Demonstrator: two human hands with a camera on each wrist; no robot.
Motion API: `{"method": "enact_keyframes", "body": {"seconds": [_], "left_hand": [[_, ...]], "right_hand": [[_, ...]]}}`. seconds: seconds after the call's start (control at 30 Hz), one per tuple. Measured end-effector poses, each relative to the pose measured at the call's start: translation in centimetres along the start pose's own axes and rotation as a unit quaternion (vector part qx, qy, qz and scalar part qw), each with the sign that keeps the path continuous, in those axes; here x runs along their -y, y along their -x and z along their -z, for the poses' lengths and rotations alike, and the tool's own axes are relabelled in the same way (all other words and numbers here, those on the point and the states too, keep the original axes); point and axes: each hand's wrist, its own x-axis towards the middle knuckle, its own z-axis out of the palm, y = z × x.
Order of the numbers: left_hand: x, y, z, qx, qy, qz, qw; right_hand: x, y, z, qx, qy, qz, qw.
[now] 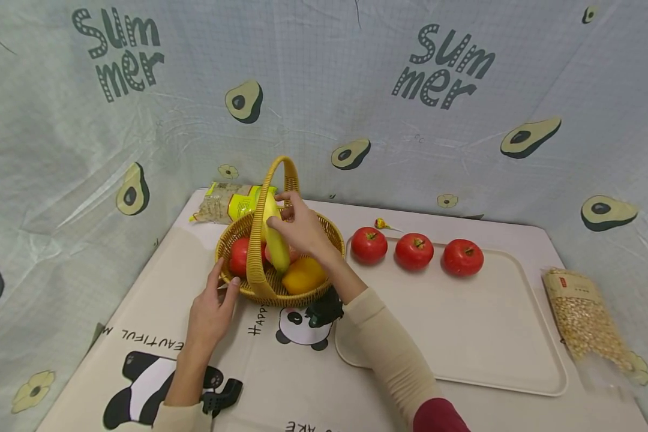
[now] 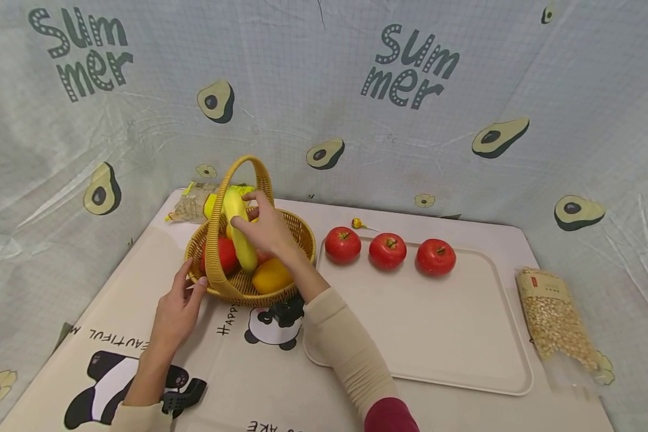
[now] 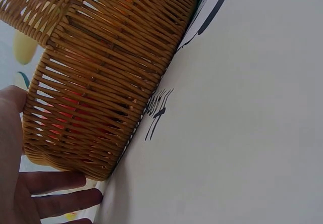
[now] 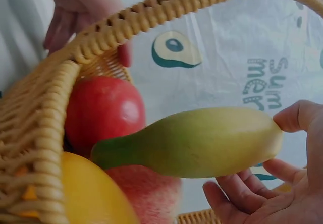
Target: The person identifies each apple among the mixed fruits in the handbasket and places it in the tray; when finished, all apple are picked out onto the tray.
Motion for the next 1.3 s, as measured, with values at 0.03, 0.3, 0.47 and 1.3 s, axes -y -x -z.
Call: {"method": "enact_keyframes", "body": {"seconds": [0.03, 0.3, 0.47, 1.3], "left_hand": [[0.0, 0.0, 0.0, 0.0, 0.0, 0.0, 1.0], [0.0, -0.1, 0.0, 0.003, 0.0, 0.002, 1.0], [0.1, 0.0, -0.1, 0.001, 0.0, 0.003, 1.0], [0.1, 0.0, -0.1, 0.001, 0.003, -0.001, 1.0]], "right_hand": [[0.1, 0.0, 0.2, -0.005, 0.005, 0.0, 1.0], [0.4, 0.0, 1.4, -0.014, 0.008, 0.024, 1.0], [0.0, -0.2, 1.9, -0.027, 0.022, 0.034, 0.999], [-4.0, -1.1, 1.5, 0.042, 0.222, -0.012, 0.974]]}}
